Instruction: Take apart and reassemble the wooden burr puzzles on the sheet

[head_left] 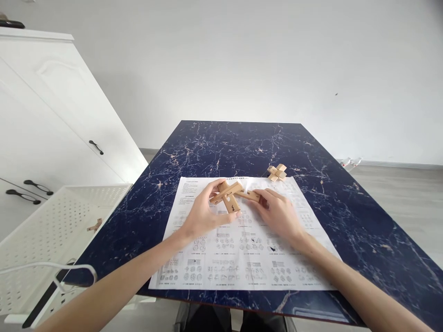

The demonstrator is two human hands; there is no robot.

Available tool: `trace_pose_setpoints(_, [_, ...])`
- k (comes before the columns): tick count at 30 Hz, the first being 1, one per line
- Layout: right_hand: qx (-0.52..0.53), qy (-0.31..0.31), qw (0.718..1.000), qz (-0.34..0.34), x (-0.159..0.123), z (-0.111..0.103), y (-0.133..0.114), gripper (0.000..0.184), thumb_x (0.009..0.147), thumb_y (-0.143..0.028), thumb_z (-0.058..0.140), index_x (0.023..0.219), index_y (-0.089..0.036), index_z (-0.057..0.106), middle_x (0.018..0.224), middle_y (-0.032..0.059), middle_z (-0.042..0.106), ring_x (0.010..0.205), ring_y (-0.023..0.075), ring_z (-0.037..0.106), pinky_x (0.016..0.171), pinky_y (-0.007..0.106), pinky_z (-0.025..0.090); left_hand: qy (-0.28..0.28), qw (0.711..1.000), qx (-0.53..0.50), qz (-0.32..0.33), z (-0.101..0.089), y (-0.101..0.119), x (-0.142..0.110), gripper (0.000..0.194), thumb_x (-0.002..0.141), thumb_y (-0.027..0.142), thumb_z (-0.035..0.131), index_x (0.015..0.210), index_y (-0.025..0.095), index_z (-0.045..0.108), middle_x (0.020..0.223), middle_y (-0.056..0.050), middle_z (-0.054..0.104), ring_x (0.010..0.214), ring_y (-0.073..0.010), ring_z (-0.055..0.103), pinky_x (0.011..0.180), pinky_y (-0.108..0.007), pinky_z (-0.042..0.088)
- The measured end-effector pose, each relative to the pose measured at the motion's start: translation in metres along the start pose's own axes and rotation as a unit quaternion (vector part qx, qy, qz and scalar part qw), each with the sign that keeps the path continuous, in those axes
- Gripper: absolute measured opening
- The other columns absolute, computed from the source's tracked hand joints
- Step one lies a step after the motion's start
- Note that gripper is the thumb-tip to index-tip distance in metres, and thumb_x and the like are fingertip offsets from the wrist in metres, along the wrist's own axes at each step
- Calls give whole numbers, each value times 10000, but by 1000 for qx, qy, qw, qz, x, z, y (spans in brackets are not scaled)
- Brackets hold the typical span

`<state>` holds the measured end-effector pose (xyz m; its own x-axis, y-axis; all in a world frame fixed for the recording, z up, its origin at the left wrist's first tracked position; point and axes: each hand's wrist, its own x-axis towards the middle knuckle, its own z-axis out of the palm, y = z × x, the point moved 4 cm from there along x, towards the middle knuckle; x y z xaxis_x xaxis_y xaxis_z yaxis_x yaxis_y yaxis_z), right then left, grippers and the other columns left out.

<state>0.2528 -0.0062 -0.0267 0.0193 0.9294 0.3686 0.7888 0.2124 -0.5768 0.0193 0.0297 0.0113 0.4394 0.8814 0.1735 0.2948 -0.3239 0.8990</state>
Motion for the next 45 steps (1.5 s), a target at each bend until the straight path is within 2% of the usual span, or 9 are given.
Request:
trace_pose_setpoints(5, [38,17,998,-50,-4,-3,-14,359,1067,-496,652,1303,-231,701,1242,150,706,1061,320,699,843,465,586,-17,999,32,19,4,5,-2,876,770,470,950,1510,283,519,1491,-122,626,1364,-394,614,1139,-612,529])
trace_pose_setpoints(8, [112,-5,990,-81,-4,-9,-27,344,1116,-440,587,1396,-248,637,1198,117,705,979,253,688,866,435,591,-52,997,37,33,7,7,-2,895,760,479,954,1520,293,520,1496,-126,633,1356,-396,624,1145,-622,521])
trace_pose_setpoints(15, [116,-6,986,-121,-8,-13,-37,199,1119,-332,572,989,-239,692,829,34,689,727,196,610,692,357,508,-164,985,45,38,18,-1,-8,1182,692,566,986,1668,322,363,1647,-177,515,1497,-461,520,1206,-687,453])
trace_pose_setpoints(21, [95,47,989,-103,-9,-15,-37,225,1109,-354,602,935,-241,689,765,13,655,656,183,573,653,352,466,-162,984,34,66,19,-5,-10,1344,653,561,1014,1723,343,232,1681,-204,475,1520,-493,497,1222,-740,404])
trace_pose_setpoints(27, [123,24,991,-37,-8,-11,-34,266,1101,-396,601,909,-236,695,778,18,687,663,181,583,655,347,492,-163,983,52,69,21,-5,-13,1383,683,598,1008,1747,364,156,1751,-206,376,1562,-498,449,1214,-718,451])
trace_pose_setpoints(31, [154,19,987,-31,-8,-12,-37,280,1100,-407,597,902,-235,696,796,29,712,675,181,596,661,344,515,-148,962,123,194,20,3,-13,1053,933,499,859,1744,453,188,1781,-113,364,1607,-419,404,1270,-655,428])
trace_pose_setpoints(34, [161,26,986,-34,-9,-13,-39,301,1096,-415,599,866,-237,678,750,20,683,657,178,589,625,332,507,-126,932,199,275,18,7,-13,813,1090,312,659,1738,502,206,1852,-47,200,1676,-387,271,1315,-667,340])
trace_pose_setpoints(37, [149,38,988,-22,-11,-13,-39,277,1086,-393,594,875,-234,678,747,19,694,644,175,598,600,325,500,-113,915,239,303,16,9,-13,799,1086,245,646,1728,505,246,1859,-18,159,1683,-390,250,1317,-680,307])
trace_pose_setpoints(45, [150,52,987,-33,-14,-11,-43,228,1071,-355,588,897,-235,674,771,30,726,640,182,629,579,320,504,-102,881,282,366,17,15,-15,635,1099,236,579,1684,399,392,1757,-27,447,1608,-329,424,1299,-580,346])
